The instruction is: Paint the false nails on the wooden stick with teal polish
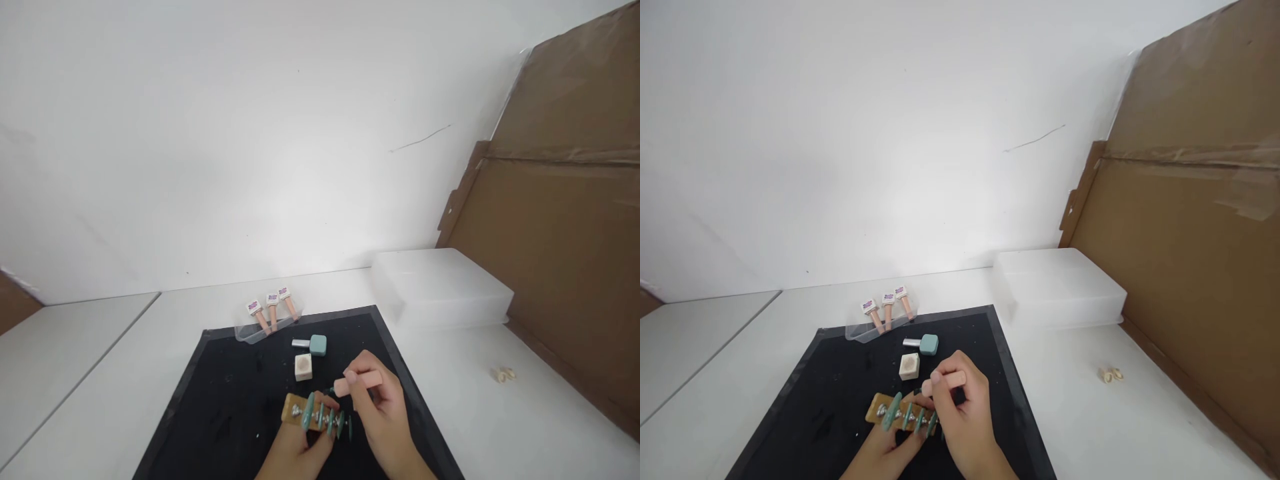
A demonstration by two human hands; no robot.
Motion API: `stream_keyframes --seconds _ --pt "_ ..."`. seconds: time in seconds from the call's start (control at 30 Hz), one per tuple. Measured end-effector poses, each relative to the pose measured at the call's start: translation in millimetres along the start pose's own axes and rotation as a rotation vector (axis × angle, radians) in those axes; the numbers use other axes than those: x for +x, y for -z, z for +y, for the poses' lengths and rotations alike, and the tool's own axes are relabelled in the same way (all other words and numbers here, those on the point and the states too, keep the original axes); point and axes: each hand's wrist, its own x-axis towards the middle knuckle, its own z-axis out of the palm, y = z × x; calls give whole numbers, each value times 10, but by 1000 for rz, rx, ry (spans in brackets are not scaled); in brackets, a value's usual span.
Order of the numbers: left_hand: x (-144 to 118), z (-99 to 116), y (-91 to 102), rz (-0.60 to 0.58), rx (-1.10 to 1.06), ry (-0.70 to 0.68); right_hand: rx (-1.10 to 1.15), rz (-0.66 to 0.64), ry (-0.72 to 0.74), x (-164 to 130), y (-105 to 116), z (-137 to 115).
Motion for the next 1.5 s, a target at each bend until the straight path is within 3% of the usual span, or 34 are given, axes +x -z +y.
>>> stream_keyframes --seconds 0.17,0.4,0.77,1.13,1.23,1.5 --pt "11 49 14 -32 27 -23 77 -76 -20 -11 18 -12" --pt "14 166 28 -38 64 -49 13 -191 36 12 20 -107" --pt "13 63 27 -15 91 -48 11 -121 -13 -7 16 -50" --pt "22 -31 41 -69 53 6 8 -14 -7 -11 10 15" --pt "28 3 58 -104 75 11 45 -38 -15 -13 13 7" --pt "21 70 42 -35 83 -55 46 -157 60 -2 47 -59"
